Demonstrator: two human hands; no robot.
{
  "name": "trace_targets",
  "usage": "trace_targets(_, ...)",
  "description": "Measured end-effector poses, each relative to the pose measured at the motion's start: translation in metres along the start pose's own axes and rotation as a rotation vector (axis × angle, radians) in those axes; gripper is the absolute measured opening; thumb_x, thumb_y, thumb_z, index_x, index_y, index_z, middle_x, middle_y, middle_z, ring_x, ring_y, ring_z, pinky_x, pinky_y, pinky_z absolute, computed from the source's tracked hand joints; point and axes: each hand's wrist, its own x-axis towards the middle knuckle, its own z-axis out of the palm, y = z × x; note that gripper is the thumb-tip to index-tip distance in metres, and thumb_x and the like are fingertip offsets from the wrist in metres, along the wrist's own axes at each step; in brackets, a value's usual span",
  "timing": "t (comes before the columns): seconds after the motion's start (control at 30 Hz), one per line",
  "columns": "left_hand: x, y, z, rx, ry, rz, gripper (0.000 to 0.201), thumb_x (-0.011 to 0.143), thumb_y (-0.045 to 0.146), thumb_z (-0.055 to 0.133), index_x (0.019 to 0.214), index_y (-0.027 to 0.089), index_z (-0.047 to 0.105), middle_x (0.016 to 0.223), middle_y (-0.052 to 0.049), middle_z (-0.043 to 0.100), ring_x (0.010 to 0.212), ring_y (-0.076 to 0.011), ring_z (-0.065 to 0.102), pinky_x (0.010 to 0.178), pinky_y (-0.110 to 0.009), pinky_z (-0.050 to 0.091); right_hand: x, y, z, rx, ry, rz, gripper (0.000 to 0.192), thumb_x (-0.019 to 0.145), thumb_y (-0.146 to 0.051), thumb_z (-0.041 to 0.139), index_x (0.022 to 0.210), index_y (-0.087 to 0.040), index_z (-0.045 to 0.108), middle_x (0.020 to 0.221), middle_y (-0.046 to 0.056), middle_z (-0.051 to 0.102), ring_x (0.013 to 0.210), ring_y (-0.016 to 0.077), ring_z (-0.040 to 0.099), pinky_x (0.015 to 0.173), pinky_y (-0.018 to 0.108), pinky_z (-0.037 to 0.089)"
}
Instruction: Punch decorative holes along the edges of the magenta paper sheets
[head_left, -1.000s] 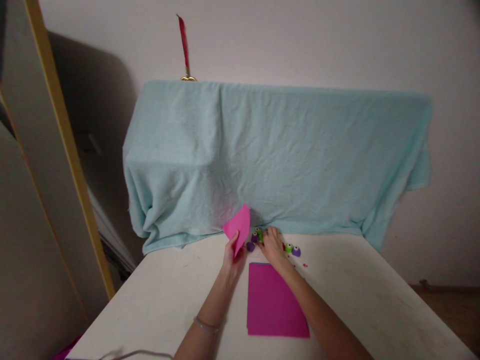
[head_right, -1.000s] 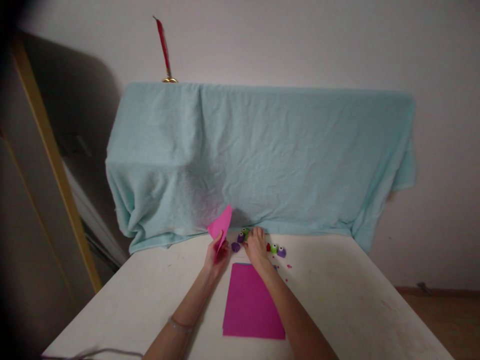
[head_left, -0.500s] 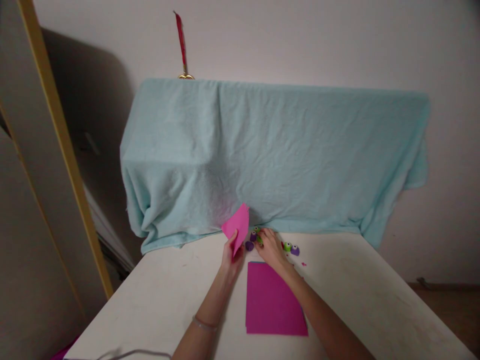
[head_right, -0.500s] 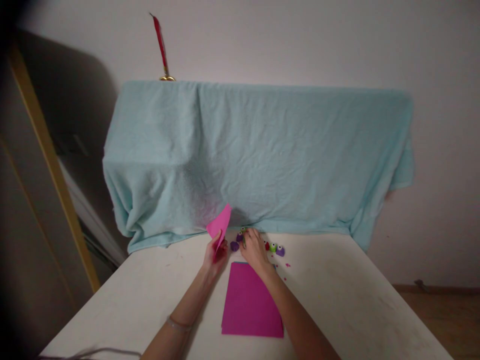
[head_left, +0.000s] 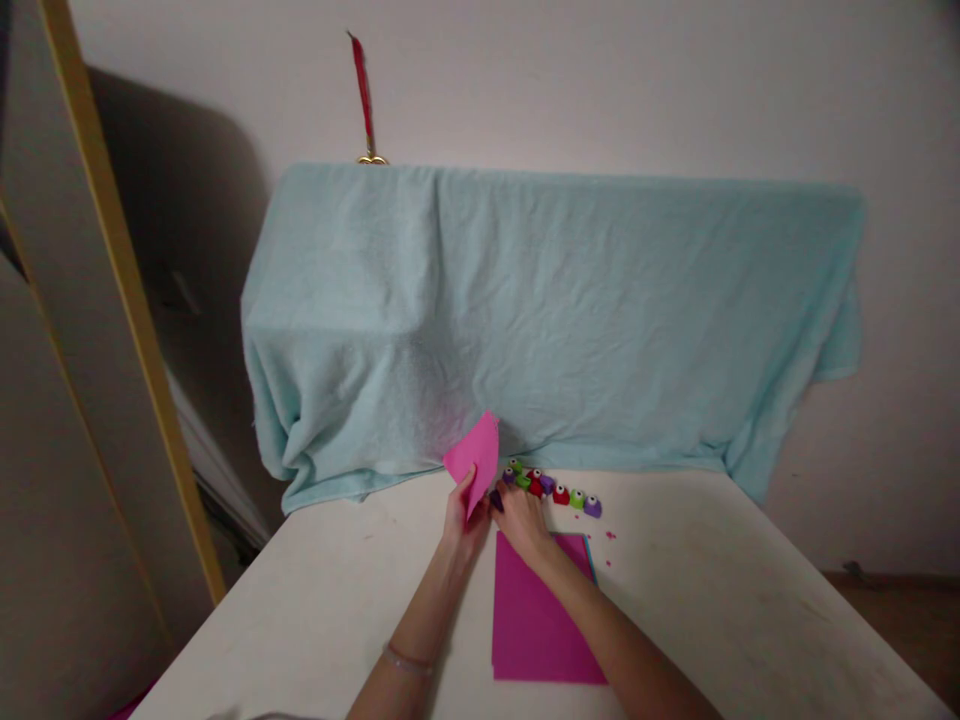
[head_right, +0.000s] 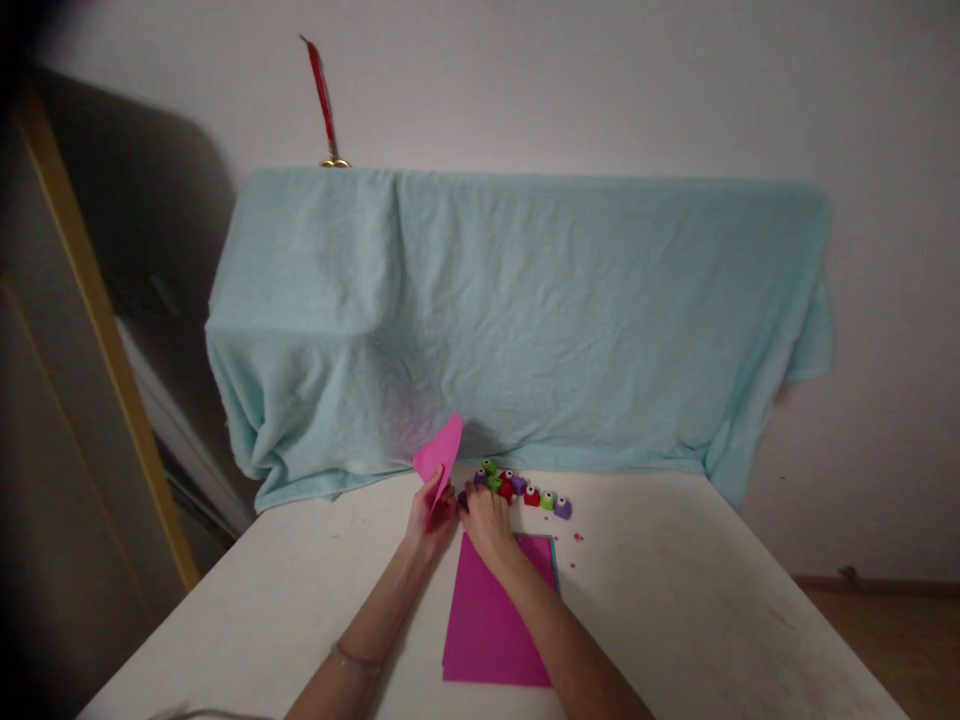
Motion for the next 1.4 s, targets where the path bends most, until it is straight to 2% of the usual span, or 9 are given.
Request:
trace_targets(0.13,0.002,0.001,-0.001,0.010,0.027,-0.008,0.009,0.085,0.011,0.058,0.077,0.011,0.062,0.054,0.000,0.058,0.047,-0.0089,0.058,0.048,-0.015,0.049,0.002,0.009,-0.004,0.389,0.165,-0.019,0.023,0.087,-0.027,0.058,0.108,-0.019,0.061,0.100,0.011,0.067,0.090,0.0240,0.064,0.077,0.031,0.048)
trace_targets(0.2,0.002,0.002,0.000,0.022,0.048,0.000,0.009,0.085,0.010,0.058,0.077,0.011,0.062,0.055,-0.001,0.059,0.045,-0.0080,0.057,0.045,-0.014,0.046,0.006,0.017,-0.013,0.721,0.237,0.016,0.024,0.088,-0.035,0.056,0.106,-0.019,0.060,0.088,0.008,0.067,0.077,0.0213,0.065,0.069,0.029,0.049)
trace_targets(0.3,-0.001,0.002,0.004,0.038,0.077,0.014,0.005,0.083,0.010,0.060,0.078,0.010,0.062,0.056,0.000,0.060,0.043,-0.0071,0.057,0.041,-0.013,0.044,0.008,0.034,-0.030,1.247,0.214,0.131,0.034,0.087,-0.045,0.054,0.110,-0.021,0.054,0.068,0.000,0.062,0.051,0.0153,0.056,0.049,0.025,0.044)
trace_targets(0.47,-0.005,0.000,0.007,0.066,0.094,0.025,0.001,0.081,0.010,0.063,0.081,0.011,0.062,0.056,-0.001,0.062,0.045,-0.0083,0.059,0.042,-0.013,0.046,-0.019,0.074,-0.044,1.777,0.181,0.209,0.053,0.078,-0.034,0.070,0.125,-0.030,0.044,0.093,0.003,0.069,0.062,0.0129,0.061,0.064,0.028,0.050)
trace_targets(0.7,0.006,-0.005,-0.006,0.168,0.069,0.059,0.010,0.082,0.012,0.062,0.091,0.011,0.064,0.067,-0.003,0.069,0.049,-0.0091,0.062,0.048,-0.015,0.050,-0.053,0.101,-0.032,1.987,-0.060,0.255,0.040,0.073,-0.019,0.076,0.111,-0.019,0.065,0.116,0.008,0.066,0.085,0.0131,0.064,0.077,0.022,0.051)
trace_targets(0.9,0.011,-0.018,-0.015,0.346,-0.099,0.020,0.029,0.081,0.024,0.066,0.102,0.006,0.065,0.094,-0.014,0.072,0.068,-0.0174,0.069,0.062,-0.024,0.055,-0.049,0.105,-0.036,2.168,-0.050,0.322,0.041,0.072,-0.013,0.077,0.111,-0.020,0.065,0.113,0.005,0.067,0.110,0.0171,0.060,0.092,0.022,0.049)
trace_targets(1.07,0.015,-0.021,-0.024,0.505,-0.171,0.023,0.046,0.078,0.036,0.068,0.111,0.005,0.062,0.106,-0.019,0.068,0.077,-0.0226,0.070,0.067,-0.030,0.056,-0.048,0.116,-0.034,2.189,-0.036,0.439,0.029,0.081,-0.025,0.070,0.109,-0.020,0.066,0.106,0.008,0.069,0.082,0.0137,0.067,0.071,0.021,0.055)
trace_targets(1.17,0.019,-0.016,-0.031,0.587,-0.180,0.049,0.051,0.075,0.038,0.072,0.113,0.005,0.061,0.103,-0.020,0.069,0.075,-0.0227,0.069,0.064,-0.029,0.055,-0.049,0.117,-0.034,2.171,-0.054,0.445,0.023,0.085,-0.033,0.065,0.103,-0.019,0.067,0.101,0.010,0.070,0.064,0.0121,0.063,0.061,0.023,0.053)
trace_targets(1.4,0.023,-0.011,-0.036,0.684,-0.186,0.096,0.049,0.071,0.038,0.075,0.106,0.005,0.063,0.098,-0.018,0.070,0.071,-0.0211,0.068,0.062,-0.028,0.054,-0.052,0.110,-0.032,2.131,-0.024,0.359,0.017,0.082,-0.034,0.068,0.092,-0.021,0.064,0.077,0.002,0.065,0.055,0.0097,0.052,0.048,0.019,0.042)
